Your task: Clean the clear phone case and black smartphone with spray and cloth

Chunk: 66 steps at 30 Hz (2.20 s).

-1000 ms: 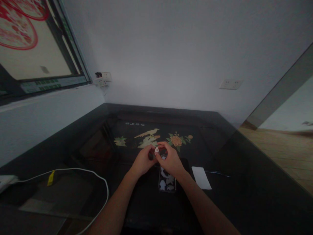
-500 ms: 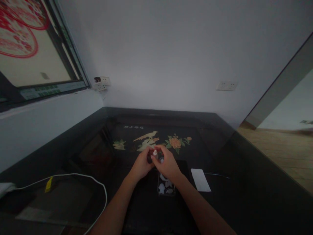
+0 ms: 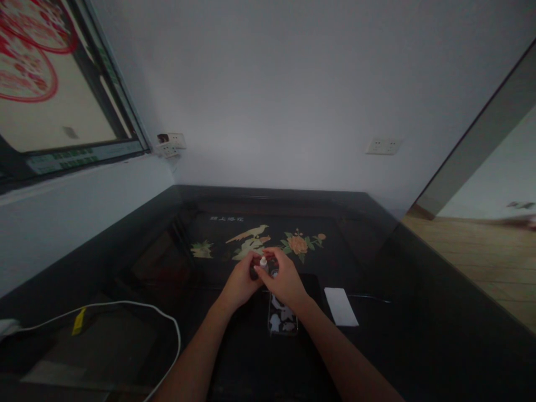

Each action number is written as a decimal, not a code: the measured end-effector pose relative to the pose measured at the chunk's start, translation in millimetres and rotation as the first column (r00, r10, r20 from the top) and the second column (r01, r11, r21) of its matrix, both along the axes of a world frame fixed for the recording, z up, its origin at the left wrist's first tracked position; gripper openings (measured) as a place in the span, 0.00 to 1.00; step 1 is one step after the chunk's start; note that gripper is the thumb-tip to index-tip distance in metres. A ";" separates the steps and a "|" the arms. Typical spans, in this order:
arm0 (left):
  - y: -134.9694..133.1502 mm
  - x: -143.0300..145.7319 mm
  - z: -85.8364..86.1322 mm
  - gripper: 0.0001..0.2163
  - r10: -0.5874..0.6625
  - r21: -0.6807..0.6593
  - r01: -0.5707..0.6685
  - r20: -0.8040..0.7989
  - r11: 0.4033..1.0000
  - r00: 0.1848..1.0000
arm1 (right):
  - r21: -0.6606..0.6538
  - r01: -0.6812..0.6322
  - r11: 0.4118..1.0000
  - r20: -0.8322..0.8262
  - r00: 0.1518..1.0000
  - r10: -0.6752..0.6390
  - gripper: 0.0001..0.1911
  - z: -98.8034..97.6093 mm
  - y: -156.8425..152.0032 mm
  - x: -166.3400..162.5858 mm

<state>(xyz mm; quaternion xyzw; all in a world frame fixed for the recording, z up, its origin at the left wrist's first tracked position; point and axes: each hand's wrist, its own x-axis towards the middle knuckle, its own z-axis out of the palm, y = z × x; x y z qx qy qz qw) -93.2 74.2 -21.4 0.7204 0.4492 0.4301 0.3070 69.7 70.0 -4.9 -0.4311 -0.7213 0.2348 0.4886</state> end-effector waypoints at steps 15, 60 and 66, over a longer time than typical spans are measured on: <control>2.3 -0.3 -3.0 0.16 0.010 0.009 -0.010 -0.015 1.000 1.000 | -0.005 0.016 1.000 -0.005 1.000 -0.016 0.23 3.2 -0.6 -1.3; -0.2 -0.3 -1.5 0.16 0.054 -0.033 -0.056 -0.057 0.998 0.997 | -0.055 -0.056 0.997 -0.214 0.976 0.043 0.12 12.5 10.9 9.4; 0.8 0.8 -4.4 0.17 0.096 -0.021 -0.098 -0.078 0.995 0.992 | -0.120 -0.090 0.989 -0.556 0.831 0.008 0.14 27.9 11.9 17.0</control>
